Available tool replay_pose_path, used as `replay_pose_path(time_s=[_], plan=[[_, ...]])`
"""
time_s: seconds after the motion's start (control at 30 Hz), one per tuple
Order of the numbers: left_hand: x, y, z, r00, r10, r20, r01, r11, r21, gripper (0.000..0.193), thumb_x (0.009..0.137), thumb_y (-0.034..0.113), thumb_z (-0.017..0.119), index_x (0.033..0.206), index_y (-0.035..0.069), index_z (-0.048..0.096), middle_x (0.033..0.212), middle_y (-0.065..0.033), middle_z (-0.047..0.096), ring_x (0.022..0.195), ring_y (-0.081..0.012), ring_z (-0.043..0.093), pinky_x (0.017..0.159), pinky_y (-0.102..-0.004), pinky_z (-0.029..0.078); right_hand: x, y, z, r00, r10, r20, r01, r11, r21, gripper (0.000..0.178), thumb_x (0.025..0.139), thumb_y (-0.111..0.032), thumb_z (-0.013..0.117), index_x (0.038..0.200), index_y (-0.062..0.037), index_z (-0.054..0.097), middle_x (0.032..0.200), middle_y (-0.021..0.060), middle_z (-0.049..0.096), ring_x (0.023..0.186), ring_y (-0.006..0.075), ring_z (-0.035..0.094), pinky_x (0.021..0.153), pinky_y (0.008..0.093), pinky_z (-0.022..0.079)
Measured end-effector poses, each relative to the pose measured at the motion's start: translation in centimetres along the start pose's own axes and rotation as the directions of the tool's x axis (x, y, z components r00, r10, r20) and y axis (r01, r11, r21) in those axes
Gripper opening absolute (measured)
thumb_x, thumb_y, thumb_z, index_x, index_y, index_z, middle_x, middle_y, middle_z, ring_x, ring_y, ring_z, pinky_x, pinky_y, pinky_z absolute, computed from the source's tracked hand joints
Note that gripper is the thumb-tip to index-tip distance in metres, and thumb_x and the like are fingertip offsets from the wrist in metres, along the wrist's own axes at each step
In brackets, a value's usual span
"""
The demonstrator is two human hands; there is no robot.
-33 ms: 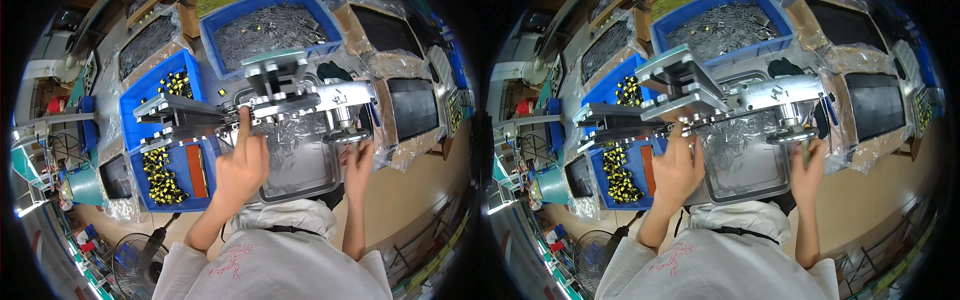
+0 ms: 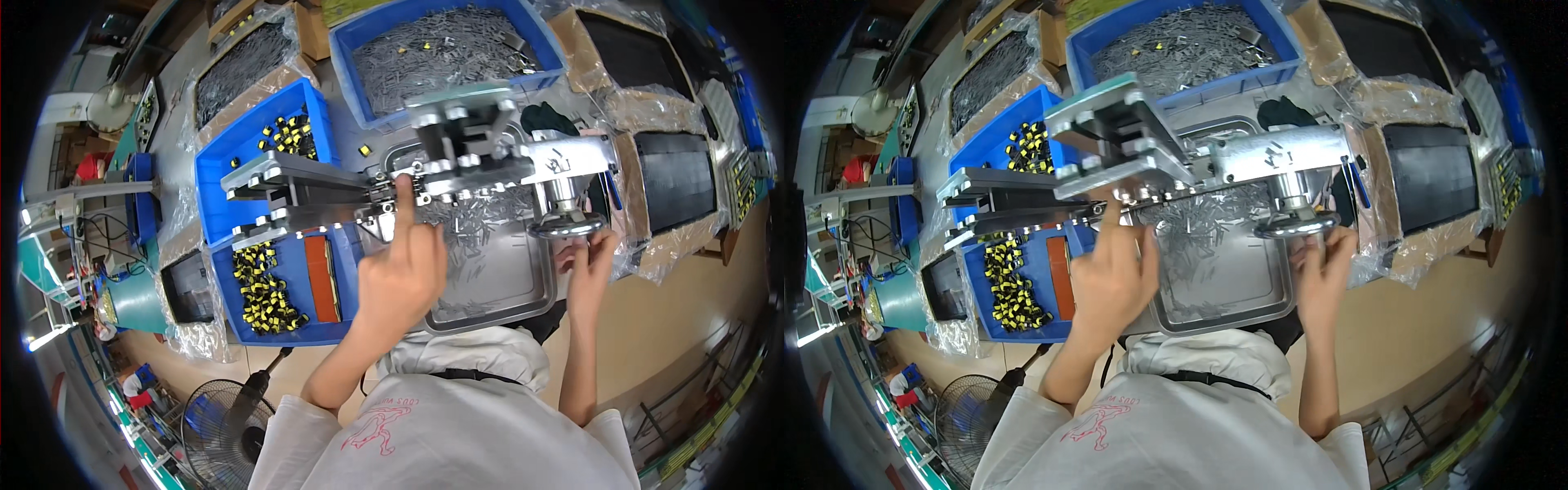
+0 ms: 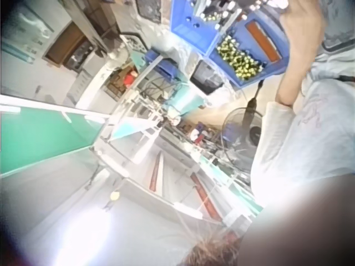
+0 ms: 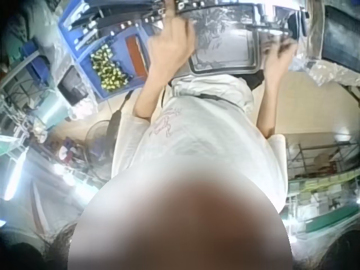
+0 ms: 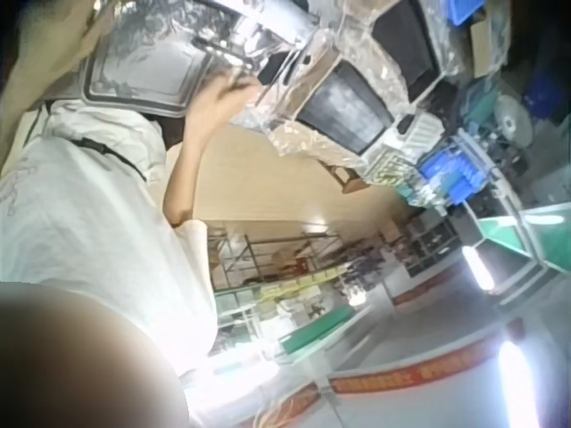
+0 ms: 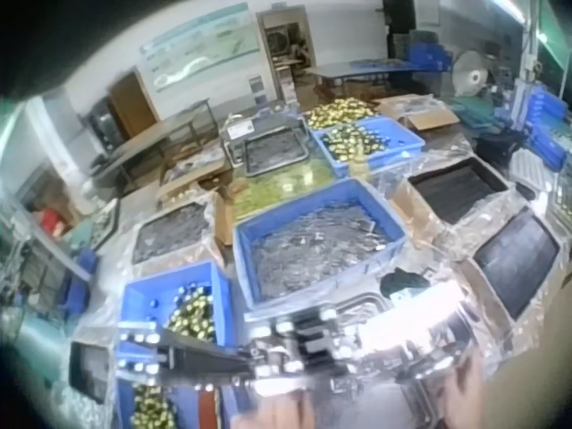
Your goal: Manually loading, pressing, and unloading small electronic components using an assembly jig.
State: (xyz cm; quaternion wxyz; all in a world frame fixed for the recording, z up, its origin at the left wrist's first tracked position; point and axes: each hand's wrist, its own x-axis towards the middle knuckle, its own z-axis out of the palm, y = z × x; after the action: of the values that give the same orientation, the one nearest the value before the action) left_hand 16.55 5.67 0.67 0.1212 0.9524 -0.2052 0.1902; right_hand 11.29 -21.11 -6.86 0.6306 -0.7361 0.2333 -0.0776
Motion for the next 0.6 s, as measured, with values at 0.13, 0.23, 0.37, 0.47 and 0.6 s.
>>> replay_pose_path(time_s=[0.13,0.23,0.37,0.47,0.6], plan=[[-0.9,0.7,1.0,0.996,0.024,0.085,-0.032,0.995,0.094,0.030,0.089,0.011,0.064,0.067,0.005,0.045,0.127,-0.0419,0.056,0.040,-0.0066,0.046,0.037,-0.0238,0.040,1.6,-3.0,0.7,0.986,0.164,-0.038,-0.165,0.986,-0.010,0.026,0.107,-0.027,0.041,0.122,-0.0055,0.045,0.069,0.0037,0.053,0.047,0.0093,0.047,0.041,0.0246,0.033],[-0.7,1.2,1.3,0.999,0.018,0.040,-0.025,0.984,0.177,0.031,0.090,0.010,0.061,0.065,0.005,0.045,0.128,-0.0422,0.056,0.042,-0.0058,0.047,0.038,-0.0225,0.040,2.9,-3.7,0.5,0.971,0.231,0.059,-0.226,0.970,-0.089,0.029,0.107,-0.032,0.045,0.111,-0.0041,0.053,0.064,0.0020,0.052,0.043,0.0074,0.043,0.037,0.0237,0.029],[-0.6,1.4,1.7,1.000,0.019,-0.004,-0.018,0.979,0.202,0.030,0.088,0.008,0.061,0.062,0.005,0.045,0.128,-0.0407,0.057,0.043,-0.0053,0.048,0.039,-0.0209,0.041,3.8,-1.4,-0.5,0.995,0.094,-0.028,-0.098,0.947,-0.305,0.031,0.104,-0.031,0.052,0.097,-0.0019,0.059,0.062,0.0011,0.053,0.041,0.0056,0.043,0.034,0.0225,0.029],[-0.2,1.1,0.7,0.999,-0.039,0.019,0.036,0.994,0.102,0.022,0.082,0.009,0.067,0.070,0.000,0.051,0.128,-0.0373,0.059,0.042,-0.0094,0.051,0.038,-0.0239,0.042,3.7,-1.7,-0.2,0.990,0.130,-0.050,-0.139,0.948,-0.288,0.025,0.102,-0.025,0.052,0.094,-0.0029,0.060,0.058,0.0001,0.052,0.040,0.0057,0.043,0.033,0.0226,0.030],[1.0,-1.2,-0.5,0.994,-0.087,-0.068,0.079,0.991,-0.111,0.014,0.080,0.000,0.061,0.093,-0.004,0.060,0.125,-0.0251,0.066,0.047,-0.0133,0.058,0.041,-0.0254,0.046,3.9,-2.3,0.2,0.980,0.188,-0.058,-0.197,0.943,-0.268,0.025,0.104,-0.030,0.050,0.107,-0.0068,0.058,0.058,0.0012,0.054,0.038,0.0067,0.043,0.031,0.0229,0.028]])
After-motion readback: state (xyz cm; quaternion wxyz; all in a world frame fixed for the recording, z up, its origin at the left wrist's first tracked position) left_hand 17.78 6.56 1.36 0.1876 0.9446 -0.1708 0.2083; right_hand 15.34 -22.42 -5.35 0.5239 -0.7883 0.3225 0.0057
